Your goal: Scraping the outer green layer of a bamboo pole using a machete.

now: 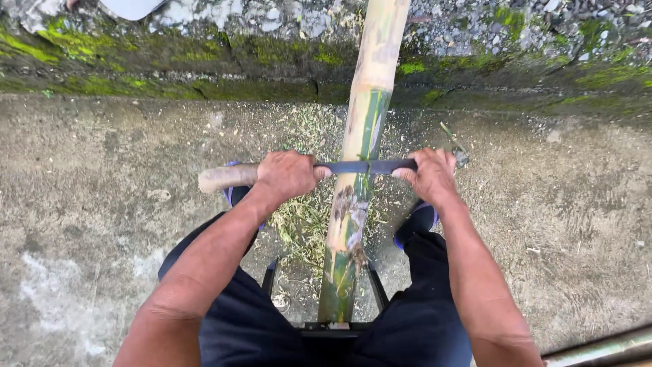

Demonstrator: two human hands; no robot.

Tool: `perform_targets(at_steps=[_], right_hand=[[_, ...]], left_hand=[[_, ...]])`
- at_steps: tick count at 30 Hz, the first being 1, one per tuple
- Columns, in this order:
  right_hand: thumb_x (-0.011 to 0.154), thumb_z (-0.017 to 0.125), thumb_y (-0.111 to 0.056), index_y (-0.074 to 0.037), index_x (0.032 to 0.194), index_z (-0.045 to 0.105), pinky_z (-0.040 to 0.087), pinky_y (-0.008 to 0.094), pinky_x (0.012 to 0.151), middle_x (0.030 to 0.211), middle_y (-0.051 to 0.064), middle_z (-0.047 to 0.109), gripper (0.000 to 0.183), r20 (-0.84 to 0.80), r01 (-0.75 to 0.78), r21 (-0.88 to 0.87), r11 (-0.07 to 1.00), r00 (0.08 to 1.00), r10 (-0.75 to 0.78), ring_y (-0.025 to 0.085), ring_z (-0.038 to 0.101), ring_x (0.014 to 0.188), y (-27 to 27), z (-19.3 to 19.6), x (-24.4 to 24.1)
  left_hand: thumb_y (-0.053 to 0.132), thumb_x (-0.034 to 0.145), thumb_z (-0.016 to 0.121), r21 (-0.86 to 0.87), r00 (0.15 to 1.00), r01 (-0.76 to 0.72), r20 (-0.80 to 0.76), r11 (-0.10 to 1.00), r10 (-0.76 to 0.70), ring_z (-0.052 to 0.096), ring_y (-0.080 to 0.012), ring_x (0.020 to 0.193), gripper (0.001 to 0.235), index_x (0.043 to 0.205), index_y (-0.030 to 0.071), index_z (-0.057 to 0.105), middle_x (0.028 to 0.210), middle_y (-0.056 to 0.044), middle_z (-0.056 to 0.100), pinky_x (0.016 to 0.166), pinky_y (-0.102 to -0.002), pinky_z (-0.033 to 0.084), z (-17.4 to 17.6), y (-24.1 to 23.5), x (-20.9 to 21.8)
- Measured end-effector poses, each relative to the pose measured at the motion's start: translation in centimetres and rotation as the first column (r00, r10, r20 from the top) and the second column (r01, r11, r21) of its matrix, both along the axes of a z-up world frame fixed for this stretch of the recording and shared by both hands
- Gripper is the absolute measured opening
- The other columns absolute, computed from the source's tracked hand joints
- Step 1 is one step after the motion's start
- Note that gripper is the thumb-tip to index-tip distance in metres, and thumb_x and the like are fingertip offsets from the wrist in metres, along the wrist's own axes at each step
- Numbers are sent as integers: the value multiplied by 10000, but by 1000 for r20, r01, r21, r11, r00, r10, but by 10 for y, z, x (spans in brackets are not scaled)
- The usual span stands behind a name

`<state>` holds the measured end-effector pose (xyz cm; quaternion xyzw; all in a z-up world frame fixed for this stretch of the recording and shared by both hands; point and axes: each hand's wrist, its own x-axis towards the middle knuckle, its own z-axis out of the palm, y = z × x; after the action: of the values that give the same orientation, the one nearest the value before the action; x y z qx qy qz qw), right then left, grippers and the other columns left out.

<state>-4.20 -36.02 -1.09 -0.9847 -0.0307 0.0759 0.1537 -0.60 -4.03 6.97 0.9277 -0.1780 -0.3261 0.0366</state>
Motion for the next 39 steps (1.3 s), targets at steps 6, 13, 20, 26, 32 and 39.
perform_targets(at_steps=[6,13,20,26,32,39], right_hand=[[722,633,-601,-161,1036,760,364,427,990,992,45,642,556,-17,108,-8,994,994,-108,287,440,1073,-14,25,88],[749,624,-699,-113,1053,728,320,481,1054,995,63,626,668,188,-46,18,999,981,41,285,459,1069,-46,24,136],[743,573,-705,-134,1000,721,357,468,1080,1016,58,616,643,129,83,60,995,988,-90,279,448,1114,-36,29,142],[767,620,-697,-150,1043,736,360,460,1084,1057,59,619,623,113,75,80,994,990,-83,303,422,1155,-43,33,150],[794,679,-633,-148,1102,742,340,484,1114,1101,64,638,578,55,59,43,997,997,-61,289,437,1165,-43,31,147],[759,731,-528,-172,1168,709,363,458,1041,1124,70,606,542,-173,122,105,987,979,-103,291,399,1131,-36,39,138]], left_hand=[[699,1013,314,31,999,-50,21,998,50,742,-196,822,654,1139,197,715,814,-49,691,741,-420,590,28,-27,84],[674,966,458,-94,973,-75,211,993,94,694,-223,950,568,1038,199,760,886,-65,723,905,-448,505,25,-40,125],[658,987,477,-111,969,-134,193,985,154,716,-217,904,552,1072,184,746,867,-73,738,876,-434,525,18,-39,127],[673,938,533,-168,940,-108,304,980,156,680,-255,924,543,1020,193,773,877,-90,722,884,-484,487,8,-38,134],[662,958,535,-146,950,-111,276,983,148,681,-251,941,536,1032,187,773,897,-95,712,918,-474,478,19,-43,131],[663,956,517,-115,959,-58,269,992,88,636,-243,996,566,1039,164,771,937,-90,686,920,-470,440,3,-38,125]])
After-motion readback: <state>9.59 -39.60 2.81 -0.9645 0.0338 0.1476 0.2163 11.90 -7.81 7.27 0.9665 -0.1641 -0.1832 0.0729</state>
